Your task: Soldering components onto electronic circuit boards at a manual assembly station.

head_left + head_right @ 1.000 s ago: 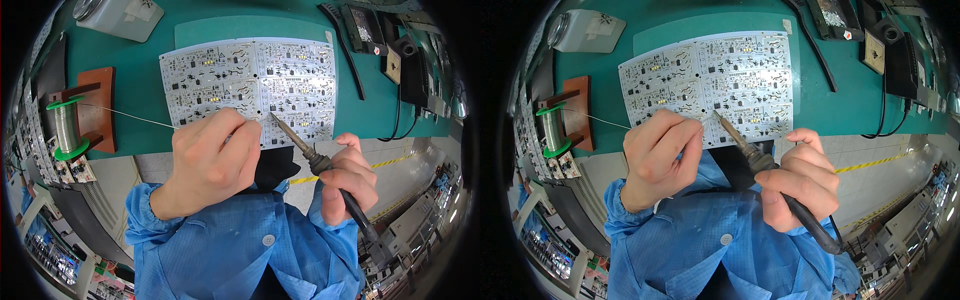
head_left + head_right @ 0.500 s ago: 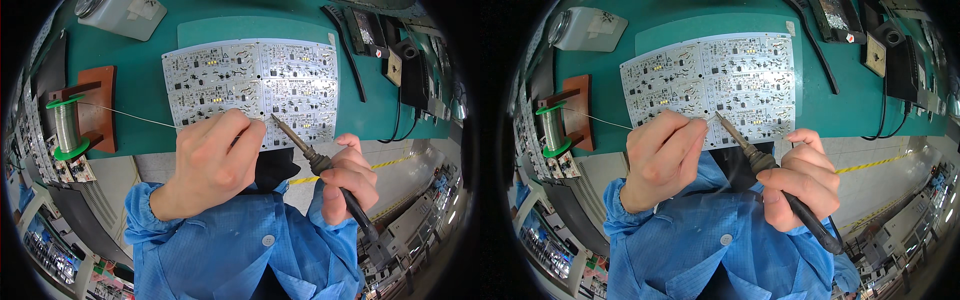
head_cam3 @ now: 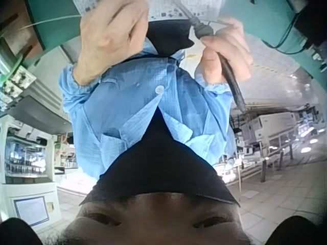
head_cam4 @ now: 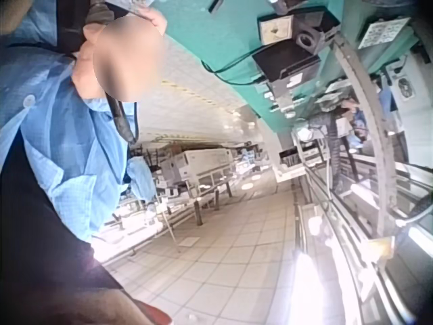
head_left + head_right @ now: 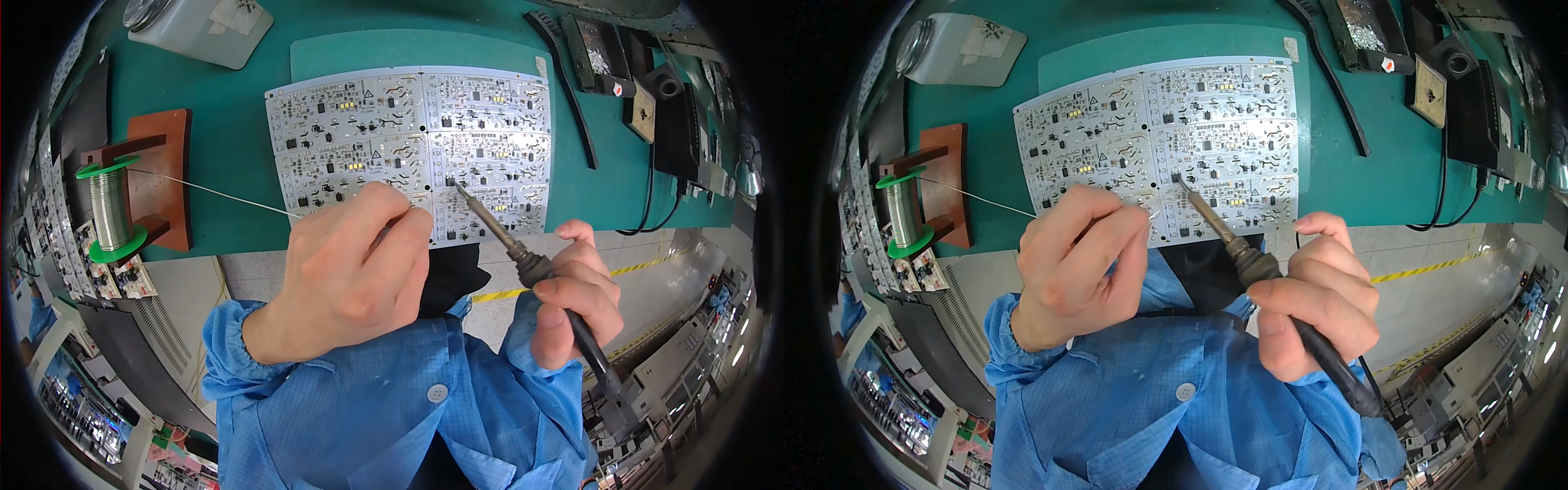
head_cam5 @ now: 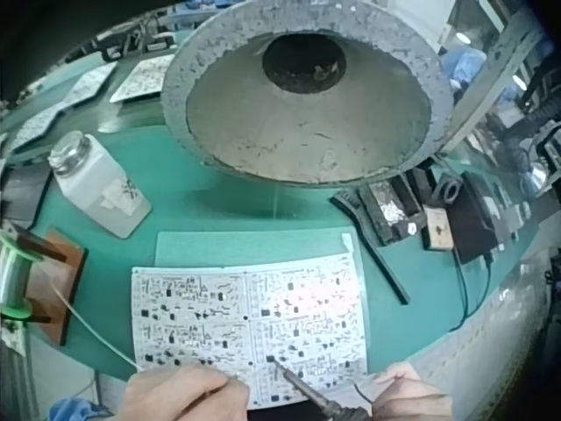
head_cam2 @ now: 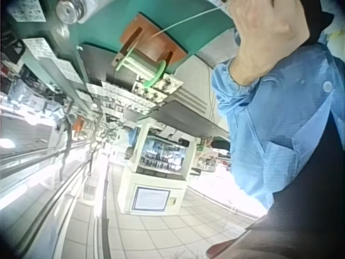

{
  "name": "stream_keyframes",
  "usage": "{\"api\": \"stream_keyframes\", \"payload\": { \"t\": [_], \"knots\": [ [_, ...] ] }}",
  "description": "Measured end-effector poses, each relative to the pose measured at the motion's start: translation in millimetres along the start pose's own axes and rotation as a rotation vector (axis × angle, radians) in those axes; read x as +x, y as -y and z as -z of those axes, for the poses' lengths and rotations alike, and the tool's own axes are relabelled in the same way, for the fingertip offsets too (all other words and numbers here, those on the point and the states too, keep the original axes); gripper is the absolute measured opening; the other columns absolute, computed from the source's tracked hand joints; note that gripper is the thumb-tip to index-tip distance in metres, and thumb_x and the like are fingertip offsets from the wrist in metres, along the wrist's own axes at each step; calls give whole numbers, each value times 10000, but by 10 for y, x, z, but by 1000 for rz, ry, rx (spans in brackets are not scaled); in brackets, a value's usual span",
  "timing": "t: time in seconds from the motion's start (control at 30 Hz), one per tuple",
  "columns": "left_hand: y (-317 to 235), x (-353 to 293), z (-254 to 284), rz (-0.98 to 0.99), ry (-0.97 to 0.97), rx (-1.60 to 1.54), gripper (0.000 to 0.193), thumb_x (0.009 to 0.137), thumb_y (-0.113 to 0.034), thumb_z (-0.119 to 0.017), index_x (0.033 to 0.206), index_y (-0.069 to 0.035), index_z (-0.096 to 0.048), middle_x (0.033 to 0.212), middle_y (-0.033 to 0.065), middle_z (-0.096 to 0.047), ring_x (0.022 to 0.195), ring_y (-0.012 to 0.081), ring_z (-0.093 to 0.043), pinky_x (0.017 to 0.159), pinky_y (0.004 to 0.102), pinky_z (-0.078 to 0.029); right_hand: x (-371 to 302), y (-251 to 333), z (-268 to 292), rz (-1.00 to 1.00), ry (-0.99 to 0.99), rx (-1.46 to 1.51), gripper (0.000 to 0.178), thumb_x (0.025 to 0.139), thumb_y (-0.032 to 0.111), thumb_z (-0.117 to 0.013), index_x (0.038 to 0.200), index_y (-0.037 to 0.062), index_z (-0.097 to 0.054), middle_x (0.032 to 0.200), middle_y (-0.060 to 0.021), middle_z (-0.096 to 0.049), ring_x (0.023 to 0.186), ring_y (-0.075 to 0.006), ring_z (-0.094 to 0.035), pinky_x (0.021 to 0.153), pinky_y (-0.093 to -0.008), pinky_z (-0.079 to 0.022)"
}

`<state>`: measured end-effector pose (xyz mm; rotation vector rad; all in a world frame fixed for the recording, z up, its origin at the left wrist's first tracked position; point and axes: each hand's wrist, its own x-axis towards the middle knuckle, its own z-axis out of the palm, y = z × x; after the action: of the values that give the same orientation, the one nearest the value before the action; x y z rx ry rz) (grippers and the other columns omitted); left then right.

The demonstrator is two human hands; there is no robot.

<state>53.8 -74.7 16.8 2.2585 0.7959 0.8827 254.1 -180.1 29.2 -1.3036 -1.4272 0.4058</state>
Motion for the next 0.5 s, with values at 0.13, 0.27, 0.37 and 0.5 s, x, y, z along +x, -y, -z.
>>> {"api": "stream_keyframes", "payload": {
  "t": [0.13, 0.27, 0.37, 0.5],
  "knots": [
    [-60, -7, -26, -24, 56, -62, 229, 623, 94, -716, 830, 1, -684, 750, 82, -581, 563, 210, -583, 459, 294, -439, -14, -142, 80, 47, -189, -16, 249, 855, 253, -675, 846, 4, -682, 547, -53, -513, 533, -162, -451, 768, -474, -466],
    [-117, 7, -34, -79, 129, -109, 233, 600, 44, -726, 824, -5, -691, 746, 78, -592, 559, 207, -587, 459, 309, -444, 72, -414, 144, 18, -360, -272, 421, 913, 296, -645, 1181, -25, -603, 903, -154, -655, 762, -222, -586, 868, -432, -461],
    [-89, 72, 19, -124, 102, -55, 237, 607, 43, -737, 835, -4, -697, 744, 86, -607, 563, 210, -598, 465, 309, -446, 249, -666, 179, -119, -300, -401, 428, 942, 176, -616, 1310, -33, -552, 1142, -203, -654, 1004, -271, -613, 934, -384, -454],
    [125, 232, 122, -126, 44, 45, 251, 637, 64, -751, 873, 0, -698, 748, 98, -623, 568, 216, -609, 468, 303, -444, 334, -666, 225, -168, -161, -548, 318, 929, 141, -624, 1200, -25, -634, 1086, -189, -659, 973, -267, -614, 904, -357, -468]
  ]
}}
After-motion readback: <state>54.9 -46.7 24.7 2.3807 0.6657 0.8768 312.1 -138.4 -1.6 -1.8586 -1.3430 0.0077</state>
